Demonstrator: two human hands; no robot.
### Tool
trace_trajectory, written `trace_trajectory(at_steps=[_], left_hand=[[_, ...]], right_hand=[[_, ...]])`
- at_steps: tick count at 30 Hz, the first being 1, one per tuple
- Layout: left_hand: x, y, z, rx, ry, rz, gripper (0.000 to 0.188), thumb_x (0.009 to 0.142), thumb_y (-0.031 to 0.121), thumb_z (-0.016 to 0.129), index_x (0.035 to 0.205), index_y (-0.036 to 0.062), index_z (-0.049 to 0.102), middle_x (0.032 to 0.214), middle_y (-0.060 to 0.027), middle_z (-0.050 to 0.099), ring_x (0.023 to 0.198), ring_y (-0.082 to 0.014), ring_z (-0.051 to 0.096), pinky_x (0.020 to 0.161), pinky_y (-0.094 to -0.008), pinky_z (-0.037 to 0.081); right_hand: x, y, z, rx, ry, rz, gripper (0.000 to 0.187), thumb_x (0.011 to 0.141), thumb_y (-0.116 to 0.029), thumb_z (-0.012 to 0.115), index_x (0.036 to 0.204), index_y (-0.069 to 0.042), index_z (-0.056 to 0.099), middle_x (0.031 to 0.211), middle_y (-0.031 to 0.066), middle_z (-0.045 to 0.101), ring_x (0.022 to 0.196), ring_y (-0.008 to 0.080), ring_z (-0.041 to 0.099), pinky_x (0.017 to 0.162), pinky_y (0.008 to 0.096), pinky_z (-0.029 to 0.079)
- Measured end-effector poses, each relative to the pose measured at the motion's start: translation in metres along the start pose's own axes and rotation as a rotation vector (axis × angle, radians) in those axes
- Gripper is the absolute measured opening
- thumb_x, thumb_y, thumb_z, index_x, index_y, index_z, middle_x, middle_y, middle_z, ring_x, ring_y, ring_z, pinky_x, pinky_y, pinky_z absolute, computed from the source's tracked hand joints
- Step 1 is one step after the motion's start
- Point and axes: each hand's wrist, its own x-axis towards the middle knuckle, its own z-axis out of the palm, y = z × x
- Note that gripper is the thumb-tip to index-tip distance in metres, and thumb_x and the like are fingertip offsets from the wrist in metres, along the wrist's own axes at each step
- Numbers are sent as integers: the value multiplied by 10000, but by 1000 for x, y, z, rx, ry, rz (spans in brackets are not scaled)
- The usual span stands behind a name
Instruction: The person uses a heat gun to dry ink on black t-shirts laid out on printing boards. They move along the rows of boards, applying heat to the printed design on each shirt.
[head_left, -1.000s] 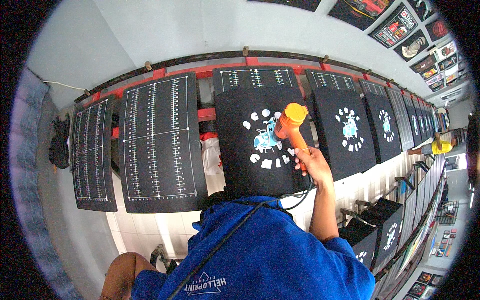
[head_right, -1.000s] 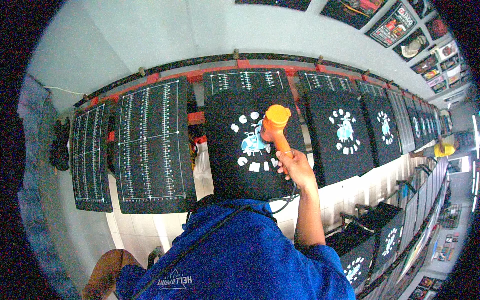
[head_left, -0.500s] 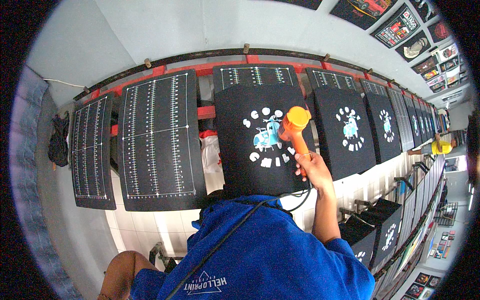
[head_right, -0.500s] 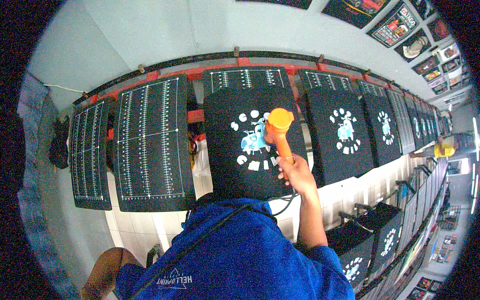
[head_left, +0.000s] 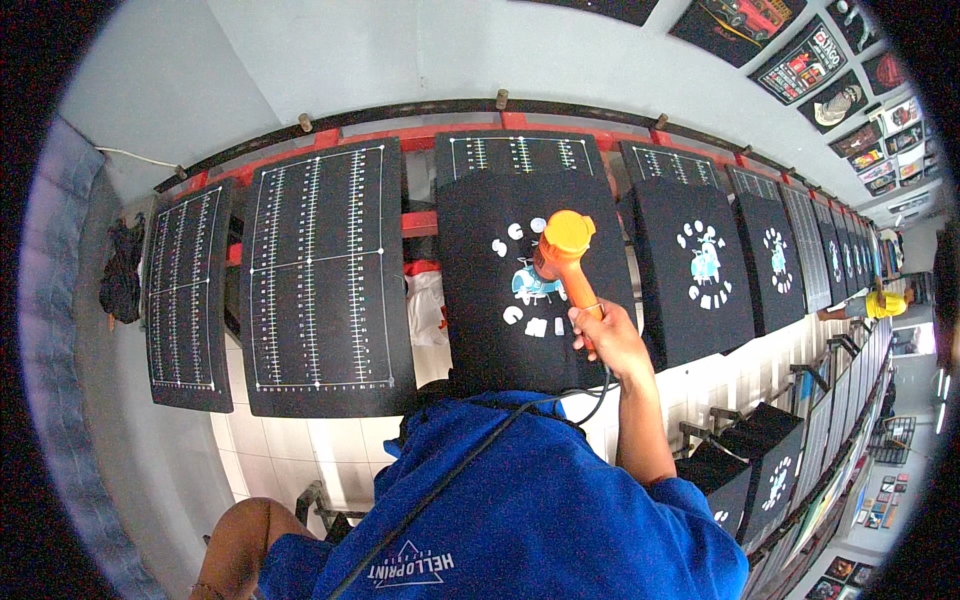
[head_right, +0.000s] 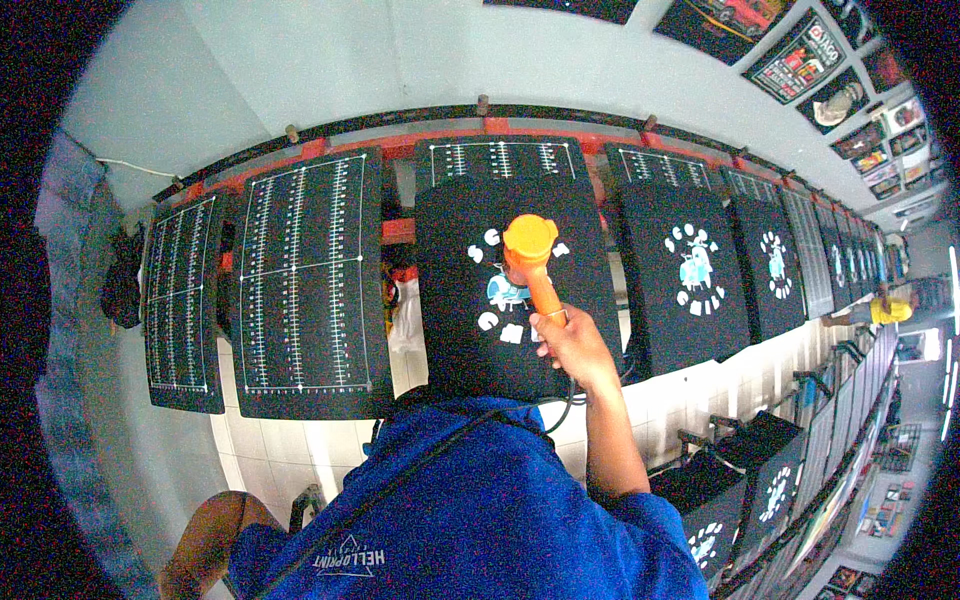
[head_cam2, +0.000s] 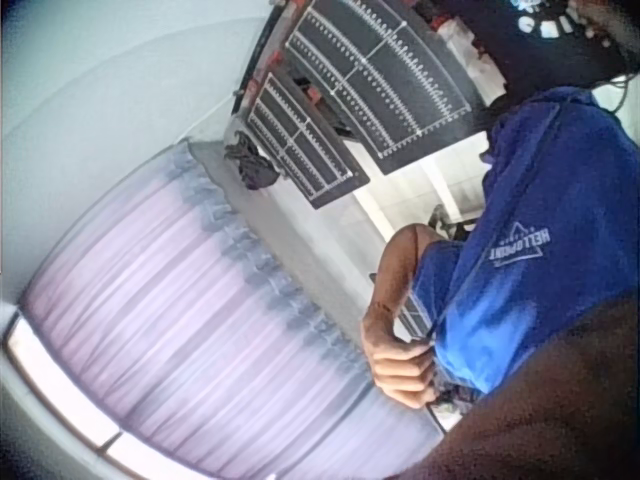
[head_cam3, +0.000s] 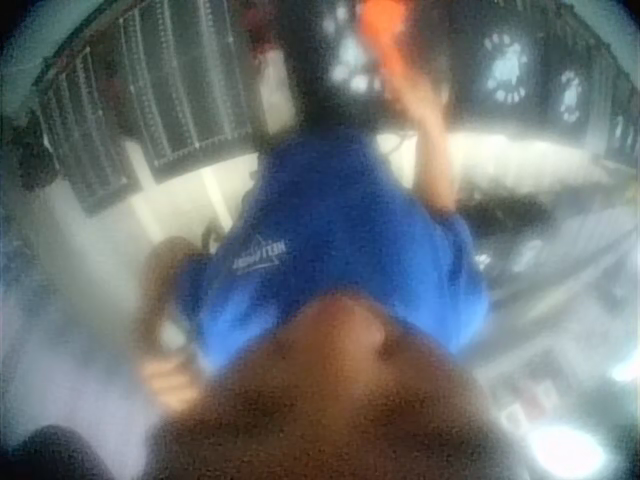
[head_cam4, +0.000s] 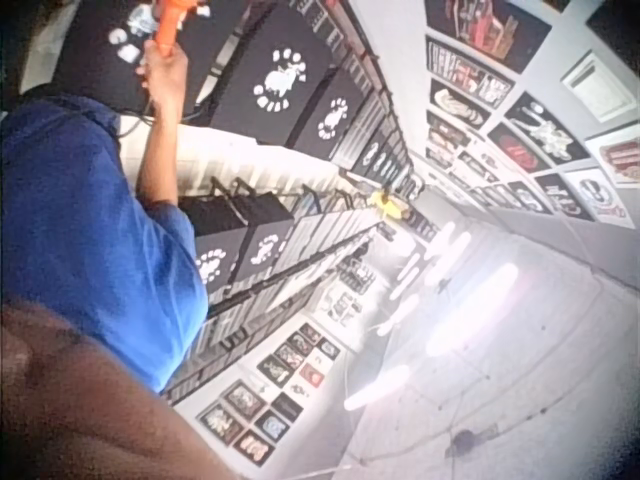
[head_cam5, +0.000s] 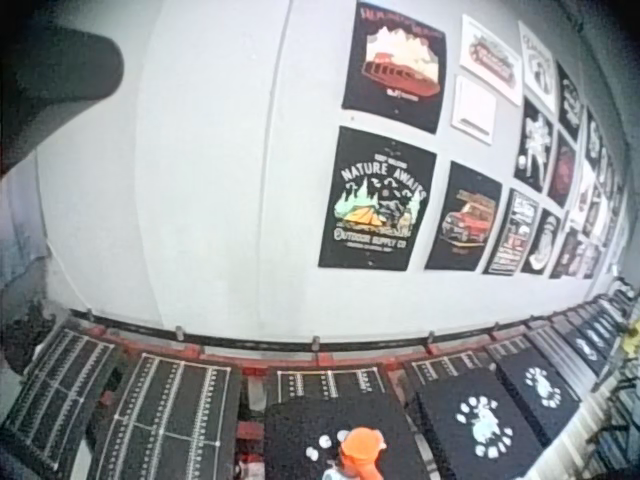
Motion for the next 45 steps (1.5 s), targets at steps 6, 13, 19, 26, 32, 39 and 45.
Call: trace_trajectory(at_steps=[6, 13, 19, 26, 32, 39, 45], left_hand=[[1, 0, 0, 3, -10, 16, 251, 899, 129, 520, 652, 90, 504, 554, -11, 523, 487, -116, 555, 518, -272, 512], [-3, 3, -2, 25, -20, 23, 274, 932, 193, 517, 675, 98, 525, 559, -11, 531, 490, -119, 557, 532, -283, 525], [-7, 12, 2, 56, 24, -29, 275, 938, 229, 527, 699, 93, 541, 560, -13, 538, 489, -119, 557, 537, -283, 530], [-15, 22, 9, 65, 65, -69, 286, 945, 271, 537, 728, 87, 559, 560, -15, 547, 488, -119, 558, 542, -284, 536], [-58, 50, 8, 26, 71, -48, 256, 936, 272, 548, 759, 89, 561, 582, -19, 557, 513, -120, 569, 559, -284, 534], [-112, 86, -4, -7, 87, -49, 219, 924, 274, 562, 803, 91, 563, 612, -26, 571, 549, -123, 584, 583, -284, 530], [-173, 141, -15, -21, 93, -52, 197, 913, 276, 575, 841, 93, 565, 639, -31, 584, 580, -125, 598, 604, -284, 527]], right_hand=[[12, -6, 8, -8, 0, -85, 262, 886, -296, 636, 903, -44, 568, 692, -6, 571, 558, 76, 566, 414, 202, 404], [17, -7, 12, 17, -19, -77, 274, 884, -307, 637, 910, -42, 571, 689, -1, 572, 568, 83, 578, 409, 206, 409], [18, -7, 16, 16, -38, -69, 281, 877, -328, 638, 892, -54, 574, 704, -7, 577, 576, 76, 572, 432, 208, 412], [18, -6, 10, 3, -1, -64, 271, 887, -309, 632, 901, -46, 570, 691, -6, 571, 563, 77, 574, 412, 199, 404], [3, -7, 4, -12, -3, -16, 266, 884, -306, 634, 888, -47, 575, 691, -12, 568, 549, 74, 565, 415, 198, 402], [-14, 4, -3, 19, -17, -2, 297, 873, -303, 654, 939, -22, 583, 701, -4, 578, 557, 79, 580, 397, 199, 403], [-13, 7, -3, 1, -60, -6, 283, 871, -291, 656, 972, -34, 594, 701, -4, 575, 552, 81, 583, 403, 192, 409]])
